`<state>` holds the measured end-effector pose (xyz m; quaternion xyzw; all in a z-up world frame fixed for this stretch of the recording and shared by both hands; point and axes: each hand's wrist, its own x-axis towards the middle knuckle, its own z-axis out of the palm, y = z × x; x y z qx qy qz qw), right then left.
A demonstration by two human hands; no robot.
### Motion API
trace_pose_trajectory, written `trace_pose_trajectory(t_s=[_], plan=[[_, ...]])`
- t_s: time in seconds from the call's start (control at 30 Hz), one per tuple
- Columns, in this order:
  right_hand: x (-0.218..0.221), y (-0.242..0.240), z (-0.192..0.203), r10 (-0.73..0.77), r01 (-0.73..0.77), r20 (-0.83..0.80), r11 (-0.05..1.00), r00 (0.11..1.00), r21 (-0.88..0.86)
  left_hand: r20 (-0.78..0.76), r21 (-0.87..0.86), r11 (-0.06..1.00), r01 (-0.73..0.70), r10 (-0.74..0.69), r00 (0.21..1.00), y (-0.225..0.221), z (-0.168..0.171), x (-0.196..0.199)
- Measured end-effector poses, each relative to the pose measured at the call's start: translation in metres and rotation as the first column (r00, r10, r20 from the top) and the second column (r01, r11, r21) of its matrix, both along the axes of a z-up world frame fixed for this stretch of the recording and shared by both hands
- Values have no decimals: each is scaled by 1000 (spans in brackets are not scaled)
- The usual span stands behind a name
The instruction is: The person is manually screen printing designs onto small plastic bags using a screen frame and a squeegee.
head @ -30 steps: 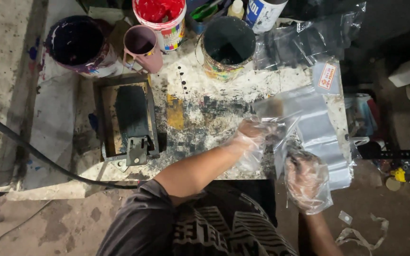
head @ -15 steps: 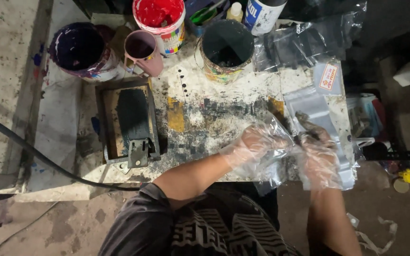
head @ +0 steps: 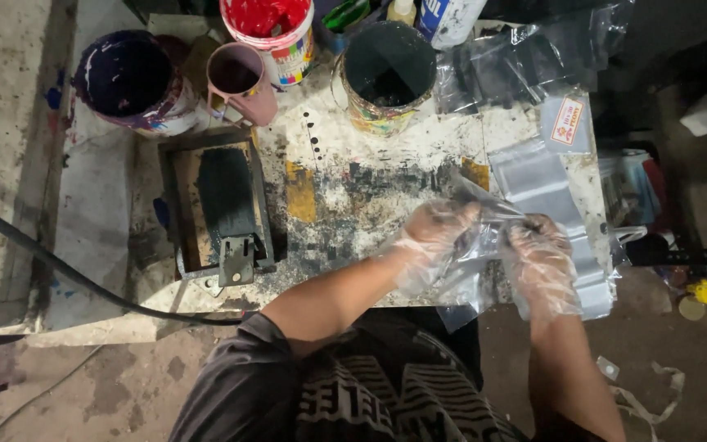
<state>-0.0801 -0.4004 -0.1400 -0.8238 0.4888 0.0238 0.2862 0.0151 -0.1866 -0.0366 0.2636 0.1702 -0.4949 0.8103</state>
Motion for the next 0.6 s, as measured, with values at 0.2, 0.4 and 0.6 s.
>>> trace_pose_trajectory(t_s=[0.2, 0.4, 0.6], plan=[[2, 5, 21, -80, 104, 217, 990, 973, -101, 354, 16, 994, -113, 100, 930, -50, -121, 15], [12, 8, 31, -104, 134, 317, 988, 943, -74, 333, 221, 973, 67, -140, 933, 1, -69, 20], [19, 17, 38, -124, 154, 411, 987, 903, -41, -125, -73, 993, -98, 88, 988, -17, -125, 38]])
